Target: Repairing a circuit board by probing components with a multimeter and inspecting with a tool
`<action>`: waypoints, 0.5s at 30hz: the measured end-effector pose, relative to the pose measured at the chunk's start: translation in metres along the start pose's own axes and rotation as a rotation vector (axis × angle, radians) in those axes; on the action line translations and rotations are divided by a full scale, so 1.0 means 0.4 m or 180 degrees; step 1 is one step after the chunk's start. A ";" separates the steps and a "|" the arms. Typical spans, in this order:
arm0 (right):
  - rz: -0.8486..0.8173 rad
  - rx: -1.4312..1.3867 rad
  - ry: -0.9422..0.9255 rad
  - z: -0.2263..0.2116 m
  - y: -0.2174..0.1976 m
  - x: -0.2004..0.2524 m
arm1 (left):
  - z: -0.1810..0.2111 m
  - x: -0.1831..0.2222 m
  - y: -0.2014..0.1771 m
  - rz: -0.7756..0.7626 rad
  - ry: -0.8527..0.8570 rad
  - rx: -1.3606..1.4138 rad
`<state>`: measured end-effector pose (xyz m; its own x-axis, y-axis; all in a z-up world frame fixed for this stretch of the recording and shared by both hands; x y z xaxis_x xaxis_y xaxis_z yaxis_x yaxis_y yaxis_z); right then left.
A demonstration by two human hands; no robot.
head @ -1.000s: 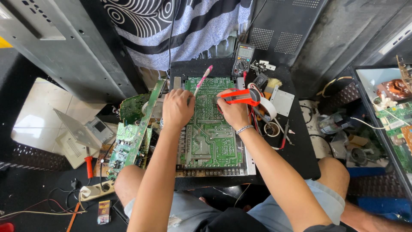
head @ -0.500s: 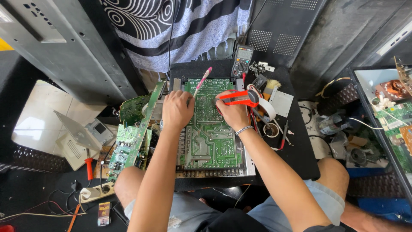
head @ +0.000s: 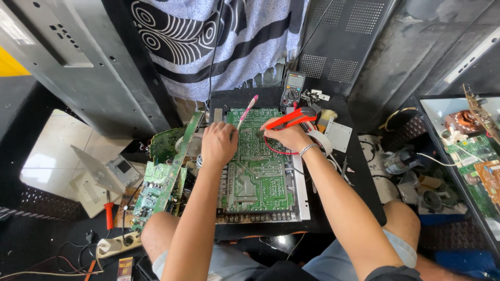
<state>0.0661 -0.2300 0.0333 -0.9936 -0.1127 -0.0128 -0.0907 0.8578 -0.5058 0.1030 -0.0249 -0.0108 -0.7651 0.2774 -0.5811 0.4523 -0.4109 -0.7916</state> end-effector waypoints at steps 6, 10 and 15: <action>-0.0138 -0.0050 -0.0034 0.020 0.002 -0.024 | 0.004 -0.004 0.001 0.0070 0.0063 -0.0014; -0.0018 -0.0038 -0.0013 0.045 -0.005 -0.032 | 0.005 -0.009 0.005 0.0077 0.0073 -0.0005; 0.0324 0.0126 0.0052 0.090 -0.009 -0.049 | 0.016 -0.010 -0.009 0.0073 0.0086 -0.0005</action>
Point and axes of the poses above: each hand's wrist, its own x-axis away from the middle knuckle, its own y-axis out of the palm, z = x × y, the point moved 9 cm from there along -x, towards the middle knuckle, and after that the axes turned 2 degrees about y, right-handed, at the moved point
